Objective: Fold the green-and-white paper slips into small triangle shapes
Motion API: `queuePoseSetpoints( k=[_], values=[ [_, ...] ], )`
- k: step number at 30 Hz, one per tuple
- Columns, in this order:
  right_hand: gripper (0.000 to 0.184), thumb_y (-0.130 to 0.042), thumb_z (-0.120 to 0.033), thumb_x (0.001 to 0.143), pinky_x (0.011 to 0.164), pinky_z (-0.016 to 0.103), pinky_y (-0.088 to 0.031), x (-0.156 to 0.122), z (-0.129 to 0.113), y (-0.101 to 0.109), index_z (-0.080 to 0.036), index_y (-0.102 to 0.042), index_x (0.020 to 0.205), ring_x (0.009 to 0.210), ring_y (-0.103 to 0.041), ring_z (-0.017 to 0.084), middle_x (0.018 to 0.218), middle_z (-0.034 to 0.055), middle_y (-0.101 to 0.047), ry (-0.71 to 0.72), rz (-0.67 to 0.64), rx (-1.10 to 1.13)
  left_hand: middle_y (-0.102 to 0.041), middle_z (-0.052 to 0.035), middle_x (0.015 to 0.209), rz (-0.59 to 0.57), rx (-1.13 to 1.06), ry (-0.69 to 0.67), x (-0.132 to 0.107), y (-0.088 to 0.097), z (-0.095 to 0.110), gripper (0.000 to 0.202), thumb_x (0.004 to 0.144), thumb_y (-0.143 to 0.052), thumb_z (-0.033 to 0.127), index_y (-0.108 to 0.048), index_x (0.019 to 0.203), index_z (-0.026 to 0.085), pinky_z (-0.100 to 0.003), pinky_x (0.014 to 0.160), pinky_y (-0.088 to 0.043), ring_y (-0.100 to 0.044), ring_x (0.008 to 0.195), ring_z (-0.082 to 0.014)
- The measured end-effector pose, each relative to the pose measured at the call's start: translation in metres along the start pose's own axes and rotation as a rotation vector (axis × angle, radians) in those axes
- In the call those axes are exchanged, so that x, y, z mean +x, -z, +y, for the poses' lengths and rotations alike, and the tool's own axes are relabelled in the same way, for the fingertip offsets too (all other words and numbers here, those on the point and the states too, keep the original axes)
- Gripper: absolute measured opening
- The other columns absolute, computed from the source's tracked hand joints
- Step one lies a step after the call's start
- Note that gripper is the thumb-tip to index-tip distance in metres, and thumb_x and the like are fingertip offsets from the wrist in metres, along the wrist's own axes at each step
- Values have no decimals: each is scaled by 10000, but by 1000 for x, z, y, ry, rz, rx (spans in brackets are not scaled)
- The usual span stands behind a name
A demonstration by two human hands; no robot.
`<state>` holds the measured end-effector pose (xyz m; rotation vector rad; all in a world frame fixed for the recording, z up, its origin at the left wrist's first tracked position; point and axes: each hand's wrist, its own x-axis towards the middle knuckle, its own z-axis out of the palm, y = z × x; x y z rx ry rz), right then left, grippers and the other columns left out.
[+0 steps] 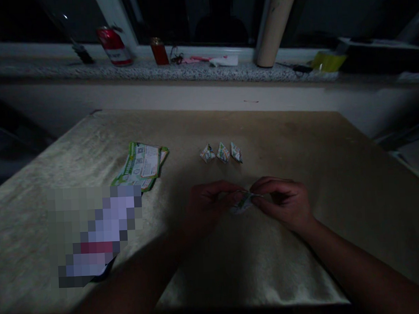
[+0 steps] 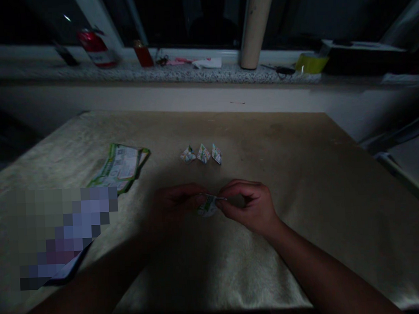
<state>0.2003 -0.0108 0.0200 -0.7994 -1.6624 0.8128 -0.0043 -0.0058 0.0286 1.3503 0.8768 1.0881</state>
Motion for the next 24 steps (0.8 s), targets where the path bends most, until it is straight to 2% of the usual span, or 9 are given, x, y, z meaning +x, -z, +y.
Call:
queuePoseSetpoints(
  k=[16,24],
  values=[
    [63,-781,-164,778,637,305,-570,1,0,0,-204,-741,804,706,-712,186,781,62,-751,-18,0,36,-775,-33,762,69,7,25,1,-1,-3,117,750,-777,285,-794,812,187,-250,621,-563,-687,663,-140],
    [96,-785,-129,772,642,307,-560,1,-2,0,-216,-749,787,711,-707,184,773,51,-745,6,12,36,-776,-36,768,70,-53,50,2,-1,-4,138,748,-785,290,-787,817,170,-246,646,-566,-698,679,-145]
  ],
)
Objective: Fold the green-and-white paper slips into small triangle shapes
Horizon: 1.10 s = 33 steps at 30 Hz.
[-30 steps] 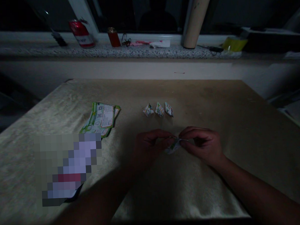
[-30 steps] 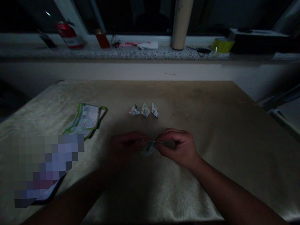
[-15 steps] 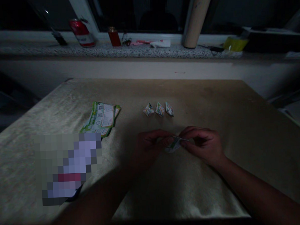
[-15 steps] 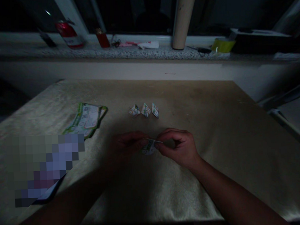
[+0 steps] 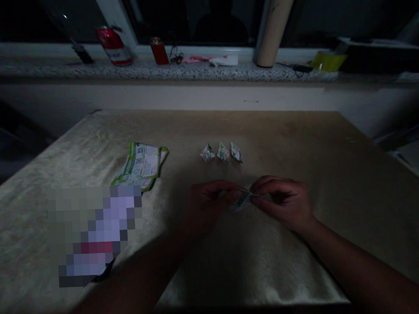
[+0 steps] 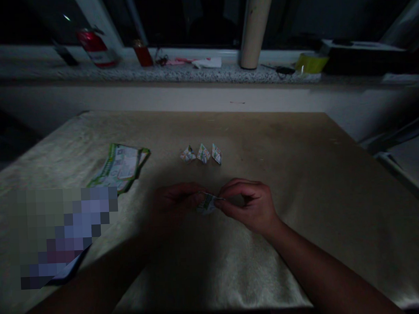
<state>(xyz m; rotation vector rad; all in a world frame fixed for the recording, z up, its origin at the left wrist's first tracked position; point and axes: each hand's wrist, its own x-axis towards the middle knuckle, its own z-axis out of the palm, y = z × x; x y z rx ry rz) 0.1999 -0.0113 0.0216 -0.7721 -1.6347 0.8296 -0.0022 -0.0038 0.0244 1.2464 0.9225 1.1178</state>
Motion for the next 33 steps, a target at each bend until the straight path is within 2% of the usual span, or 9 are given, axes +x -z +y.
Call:
queuePoseSetpoints(
  k=[11,26,33],
  values=[
    [70,-789,-166,776,634,317,-573,0,-1,0,-215,-741,790,699,-702,181,763,49,-744,14,12,-15,-774,-27,751,42,-15,-2,-2,-3,5,98,730,-786,265,-782,787,186,-246,614,-568,-683,648,-134],
    [100,-765,-117,788,626,283,-559,1,-1,1,-212,-754,816,700,-702,166,777,42,-747,-23,-15,22,-782,-28,770,13,17,-38,-1,1,3,98,743,-787,263,-795,808,190,-237,625,-573,-696,665,-132],
    [95,-770,-120,788,650,277,-552,0,0,2,-208,-753,820,721,-701,163,797,44,-746,-67,-21,26,-773,-15,739,29,-29,17,-1,0,3,93,718,-807,249,-804,788,189,-207,606,-553,-680,639,-116]
  ],
)
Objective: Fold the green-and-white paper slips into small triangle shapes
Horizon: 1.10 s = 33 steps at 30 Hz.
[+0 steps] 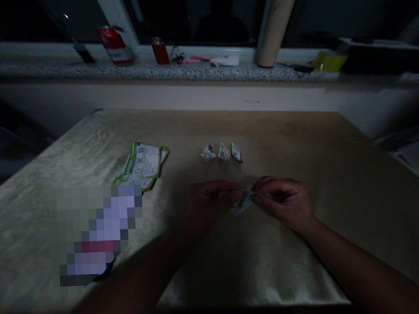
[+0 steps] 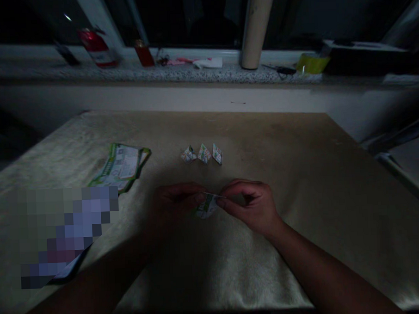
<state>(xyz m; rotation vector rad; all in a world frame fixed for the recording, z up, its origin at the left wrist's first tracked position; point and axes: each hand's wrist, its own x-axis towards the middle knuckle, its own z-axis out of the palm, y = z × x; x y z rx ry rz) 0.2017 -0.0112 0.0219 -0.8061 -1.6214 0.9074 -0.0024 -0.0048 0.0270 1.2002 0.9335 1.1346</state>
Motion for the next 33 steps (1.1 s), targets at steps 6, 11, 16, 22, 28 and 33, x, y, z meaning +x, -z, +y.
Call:
queuePoseSetpoints(
  k=[6,11,16,22,28,33],
  values=[
    [75,-771,-140,790,643,287,-556,-1,0,0,-209,-744,798,722,-707,174,791,49,-749,2,16,-10,-757,-9,692,18,-28,20,1,-2,0,91,699,-810,259,-799,761,193,-202,573,-541,-663,603,-110],
    [85,-775,-136,786,644,286,-558,0,0,0,-213,-742,799,726,-706,170,782,39,-747,3,11,-2,-754,-5,675,44,-34,55,0,-4,2,94,669,-817,256,-795,735,194,-200,571,-548,-666,598,-110],
    [82,-776,-133,784,637,292,-553,0,0,-1,-206,-738,783,705,-696,165,770,43,-740,7,14,1,-750,3,662,63,-8,46,0,-4,3,88,669,-811,254,-791,730,195,-189,548,-539,-658,579,-101],
    [85,-785,-139,776,641,294,-550,-2,2,0,-211,-741,788,713,-696,168,778,41,-742,-5,19,6,-752,-10,674,48,12,36,0,-3,3,99,675,-806,264,-787,736,189,-215,563,-555,-664,587,-116],
    [62,-795,-199,771,650,302,-553,-1,0,0,-204,-734,763,710,-700,177,773,53,-751,-65,35,-4,-759,-26,725,37,59,31,-1,-1,-2,169,709,-795,321,-789,796,176,-236,587,-548,-666,617,-133],
    [129,-818,-274,738,573,247,-526,-1,4,0,-191,-720,737,599,-659,136,693,29,-736,-301,71,52,-724,-14,693,40,303,8,3,3,-4,216,780,-720,375,-753,755,163,-233,577,-499,-635,610,-131]
  ],
)
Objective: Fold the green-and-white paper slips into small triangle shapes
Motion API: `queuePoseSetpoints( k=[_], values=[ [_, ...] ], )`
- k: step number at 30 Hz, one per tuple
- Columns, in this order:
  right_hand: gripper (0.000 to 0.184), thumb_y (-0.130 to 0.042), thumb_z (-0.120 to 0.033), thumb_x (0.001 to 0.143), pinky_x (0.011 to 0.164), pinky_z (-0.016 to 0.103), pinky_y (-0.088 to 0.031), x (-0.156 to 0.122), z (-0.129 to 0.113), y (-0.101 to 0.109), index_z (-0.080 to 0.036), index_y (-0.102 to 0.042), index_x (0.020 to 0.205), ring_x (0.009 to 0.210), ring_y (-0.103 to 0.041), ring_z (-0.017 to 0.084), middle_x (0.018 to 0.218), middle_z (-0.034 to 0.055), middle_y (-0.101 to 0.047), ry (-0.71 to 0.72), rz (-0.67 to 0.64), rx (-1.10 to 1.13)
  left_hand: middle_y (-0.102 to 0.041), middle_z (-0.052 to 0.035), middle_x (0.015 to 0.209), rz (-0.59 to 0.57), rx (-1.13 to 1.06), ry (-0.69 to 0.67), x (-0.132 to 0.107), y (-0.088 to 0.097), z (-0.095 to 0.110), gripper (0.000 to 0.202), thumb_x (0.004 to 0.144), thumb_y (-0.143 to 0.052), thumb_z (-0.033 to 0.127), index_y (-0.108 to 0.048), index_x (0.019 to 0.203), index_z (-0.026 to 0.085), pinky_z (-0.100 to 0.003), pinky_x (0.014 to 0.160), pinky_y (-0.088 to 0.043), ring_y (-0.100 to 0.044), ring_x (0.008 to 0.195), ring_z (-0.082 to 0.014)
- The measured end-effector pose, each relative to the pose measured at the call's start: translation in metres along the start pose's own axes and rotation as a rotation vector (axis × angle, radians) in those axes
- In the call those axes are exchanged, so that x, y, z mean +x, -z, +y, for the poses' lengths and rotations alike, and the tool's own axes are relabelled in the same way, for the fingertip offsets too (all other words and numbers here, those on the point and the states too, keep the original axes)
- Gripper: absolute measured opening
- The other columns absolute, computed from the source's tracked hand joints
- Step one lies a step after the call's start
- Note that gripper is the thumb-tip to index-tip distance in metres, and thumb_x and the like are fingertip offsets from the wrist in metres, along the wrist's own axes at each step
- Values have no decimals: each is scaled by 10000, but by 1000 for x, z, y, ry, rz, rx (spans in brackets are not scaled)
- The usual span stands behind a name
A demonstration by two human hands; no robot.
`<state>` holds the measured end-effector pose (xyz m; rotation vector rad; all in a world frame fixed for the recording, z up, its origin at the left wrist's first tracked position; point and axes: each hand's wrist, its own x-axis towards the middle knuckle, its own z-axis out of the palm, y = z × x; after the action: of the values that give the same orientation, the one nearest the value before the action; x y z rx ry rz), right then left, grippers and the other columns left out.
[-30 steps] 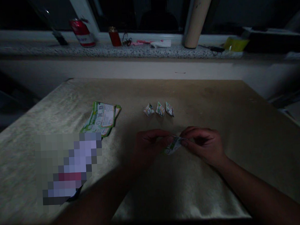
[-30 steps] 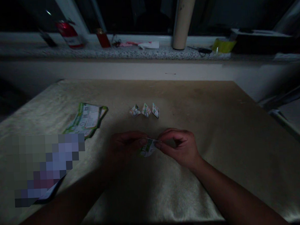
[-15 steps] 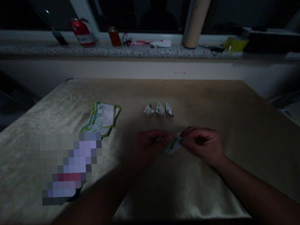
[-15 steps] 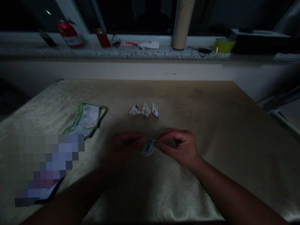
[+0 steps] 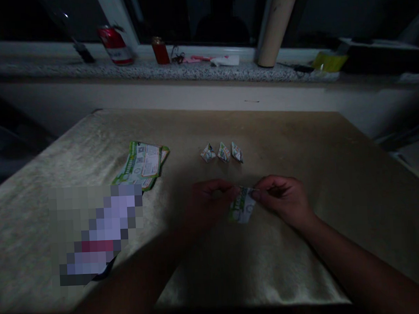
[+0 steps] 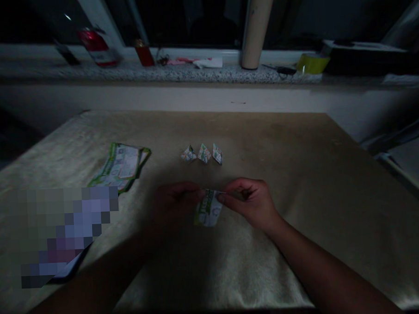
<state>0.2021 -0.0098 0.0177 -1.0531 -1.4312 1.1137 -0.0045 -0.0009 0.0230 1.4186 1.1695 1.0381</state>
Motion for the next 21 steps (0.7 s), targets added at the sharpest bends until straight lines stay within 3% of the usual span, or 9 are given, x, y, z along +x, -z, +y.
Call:
queuePoseSetpoints(
  k=[4,9,11,16,21],
  values=[
    [166,-780,-329,772,516,220,-478,4,9,1,-182,-709,804,540,-609,109,663,7,-708,-165,-77,-34,-708,-14,684,-125,345,-78,10,6,-2,238,849,-623,355,-743,763,168,-252,614,-473,-634,636,-143],
    [152,-710,-325,839,568,234,-484,6,20,2,-177,-718,868,588,-603,116,673,1,-680,-77,-137,-324,-722,-35,733,-178,656,-122,18,8,-5,233,851,-617,337,-748,751,172,-284,669,-463,-643,687,-169],
    [165,-700,-329,852,589,240,-506,6,22,3,-174,-722,905,610,-623,123,688,5,-690,-49,-136,-349,-725,-30,716,-177,603,-77,17,7,-7,243,856,-610,349,-747,757,173,-278,641,-465,-643,653,-165],
    [206,-771,-328,795,591,248,-563,7,18,2,-176,-727,927,627,-684,142,737,27,-749,10,-18,-203,-754,-38,758,-122,230,61,14,4,-9,204,817,-668,355,-762,838,176,-259,592,-499,-681,664,-174],
    [172,-823,-272,743,665,280,-604,5,10,2,-197,-748,879,680,-722,161,773,37,-772,158,106,-184,-761,-35,799,-53,58,19,10,4,-6,203,762,-749,352,-767,867,179,-250,634,-525,-686,704,-159]
  ],
)
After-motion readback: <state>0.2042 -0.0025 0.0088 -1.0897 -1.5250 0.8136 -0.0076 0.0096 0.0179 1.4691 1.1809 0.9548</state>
